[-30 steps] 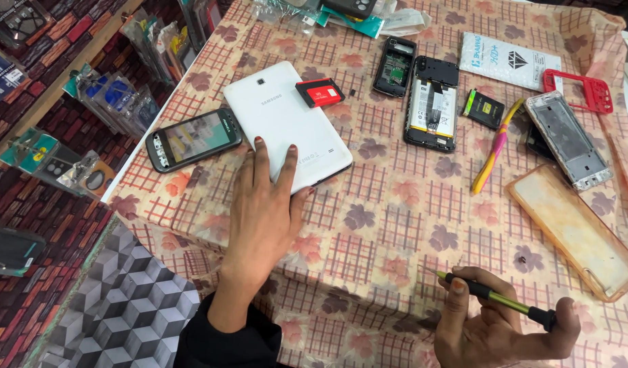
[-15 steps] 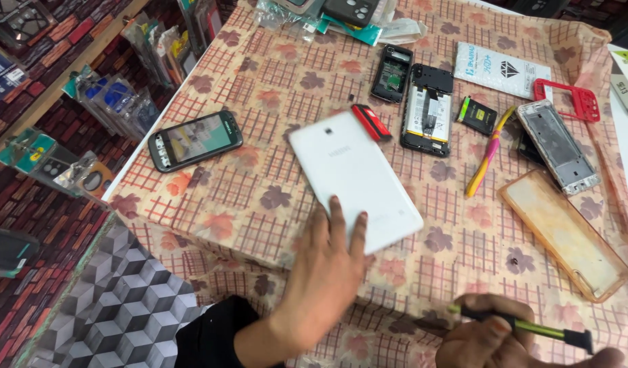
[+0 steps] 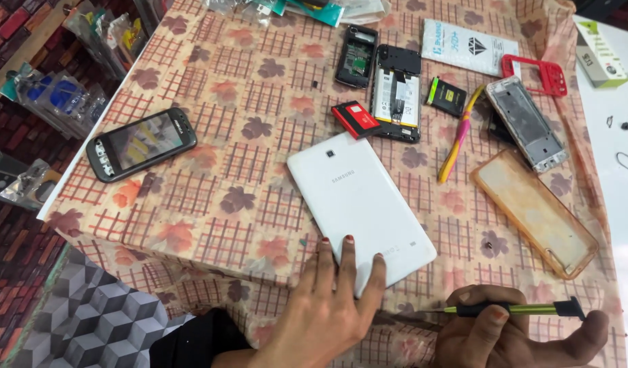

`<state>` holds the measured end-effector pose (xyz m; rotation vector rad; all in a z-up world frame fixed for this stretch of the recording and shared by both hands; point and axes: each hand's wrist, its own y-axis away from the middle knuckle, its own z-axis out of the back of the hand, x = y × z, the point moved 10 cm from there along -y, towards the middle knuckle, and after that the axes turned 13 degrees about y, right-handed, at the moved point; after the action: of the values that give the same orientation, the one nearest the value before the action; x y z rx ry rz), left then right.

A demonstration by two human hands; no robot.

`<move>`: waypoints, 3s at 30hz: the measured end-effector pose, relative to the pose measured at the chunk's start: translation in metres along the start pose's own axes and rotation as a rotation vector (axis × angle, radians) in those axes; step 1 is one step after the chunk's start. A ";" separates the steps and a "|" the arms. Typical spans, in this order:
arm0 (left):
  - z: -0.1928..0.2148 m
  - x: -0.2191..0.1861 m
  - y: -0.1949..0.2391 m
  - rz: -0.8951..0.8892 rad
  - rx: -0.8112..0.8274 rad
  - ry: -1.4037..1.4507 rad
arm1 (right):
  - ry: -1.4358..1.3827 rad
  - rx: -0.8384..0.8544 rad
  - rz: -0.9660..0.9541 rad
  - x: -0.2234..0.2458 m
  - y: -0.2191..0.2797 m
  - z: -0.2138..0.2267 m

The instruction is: The person disassembles a black mobile phone using a screwdriver, removes the back cover, and extracts the motherboard. They then place the back cover on a white Samsung tablet and proceed to disassemble the tablet, removing its back cover and motherboard. Finally, they handle a disassembled phone frame and motherboard.

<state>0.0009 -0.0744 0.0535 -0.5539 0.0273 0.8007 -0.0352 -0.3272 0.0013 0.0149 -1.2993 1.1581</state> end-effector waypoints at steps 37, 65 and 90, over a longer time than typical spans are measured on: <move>0.072 0.071 -0.016 0.106 -0.278 0.377 | -0.373 -0.006 -0.223 0.039 0.018 -0.024; 0.144 0.159 0.061 0.347 -0.971 0.950 | -0.713 -0.050 -0.381 0.024 0.018 -0.024; 0.088 0.225 0.039 0.563 -0.776 1.373 | -0.279 0.036 -0.134 0.015 0.015 -0.024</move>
<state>0.1166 0.1408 0.0598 -1.8079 1.2192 0.8123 -0.0300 -0.2959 -0.0043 0.2952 -1.4977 1.0908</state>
